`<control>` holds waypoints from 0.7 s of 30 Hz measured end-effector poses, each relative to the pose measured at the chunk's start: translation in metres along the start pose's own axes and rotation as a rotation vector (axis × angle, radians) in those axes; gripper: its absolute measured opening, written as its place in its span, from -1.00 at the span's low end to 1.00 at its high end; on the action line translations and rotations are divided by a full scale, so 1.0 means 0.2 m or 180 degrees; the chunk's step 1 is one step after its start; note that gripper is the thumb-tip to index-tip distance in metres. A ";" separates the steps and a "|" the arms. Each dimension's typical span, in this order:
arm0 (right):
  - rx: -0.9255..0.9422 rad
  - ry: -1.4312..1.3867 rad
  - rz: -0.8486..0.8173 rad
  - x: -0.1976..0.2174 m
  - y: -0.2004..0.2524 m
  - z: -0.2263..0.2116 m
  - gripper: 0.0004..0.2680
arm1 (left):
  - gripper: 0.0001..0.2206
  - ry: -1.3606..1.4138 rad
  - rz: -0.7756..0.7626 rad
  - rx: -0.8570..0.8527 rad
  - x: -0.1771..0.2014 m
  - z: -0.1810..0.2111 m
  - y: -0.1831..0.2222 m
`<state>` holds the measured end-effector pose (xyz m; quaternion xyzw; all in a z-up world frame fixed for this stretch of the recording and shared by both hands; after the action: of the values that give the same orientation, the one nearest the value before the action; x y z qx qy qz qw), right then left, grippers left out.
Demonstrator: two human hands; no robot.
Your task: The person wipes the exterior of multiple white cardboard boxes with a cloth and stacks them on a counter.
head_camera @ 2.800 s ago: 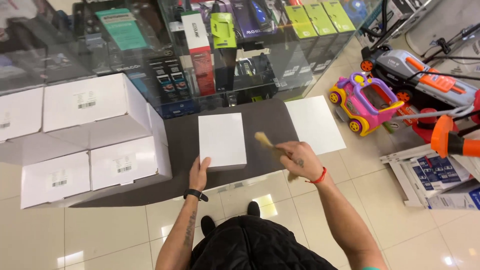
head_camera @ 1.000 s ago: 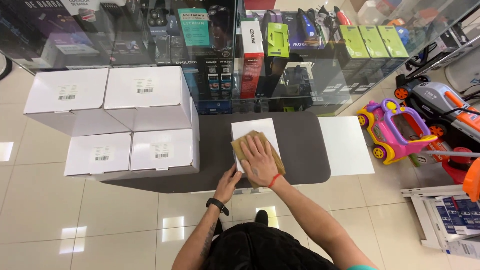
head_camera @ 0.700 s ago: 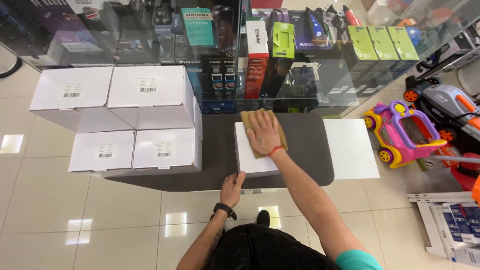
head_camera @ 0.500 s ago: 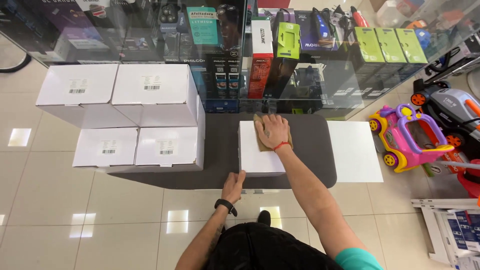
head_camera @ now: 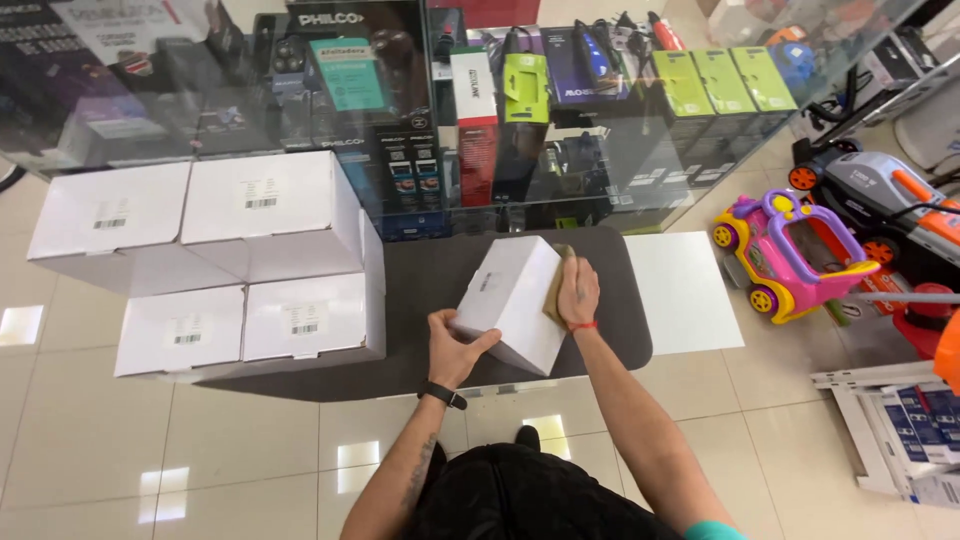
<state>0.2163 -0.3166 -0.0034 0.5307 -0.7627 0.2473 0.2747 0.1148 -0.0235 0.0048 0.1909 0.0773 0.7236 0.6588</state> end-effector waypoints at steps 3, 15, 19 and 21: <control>-0.0508 -0.0859 0.0249 0.01 0.10 0.20 -0.61 | -0.02 -0.0072 -0.0038 -0.0478 0.01 0.20 0.03; -0.1149 -0.2217 0.0924 0.16 0.28 0.23 -0.62 | 0.10 -0.1053 -0.0453 -0.1812 -0.09 0.36 0.07; 0.0294 -0.1033 0.0895 0.24 0.16 0.21 -0.72 | 0.20 -0.0849 -0.0671 -0.1836 -0.09 0.32 0.06; 0.0980 -0.0080 0.0756 0.29 0.21 -0.13 -0.86 | 0.26 -0.0744 -0.0727 -0.1854 -0.09 0.34 0.08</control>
<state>0.1631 -0.3258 0.0514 0.4759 -0.7764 0.3851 0.1496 0.1261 -0.0525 0.0706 0.0664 -0.1881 0.6100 0.7669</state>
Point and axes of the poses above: each hand's wrist, its own y-axis away from the middle knuckle, its own x-axis out of the back of the hand, z = x × y, the point moved 9 cm from there along -y, towards the middle knuckle, and after that the axes turned 1 degree about x, right-handed, at the moved point
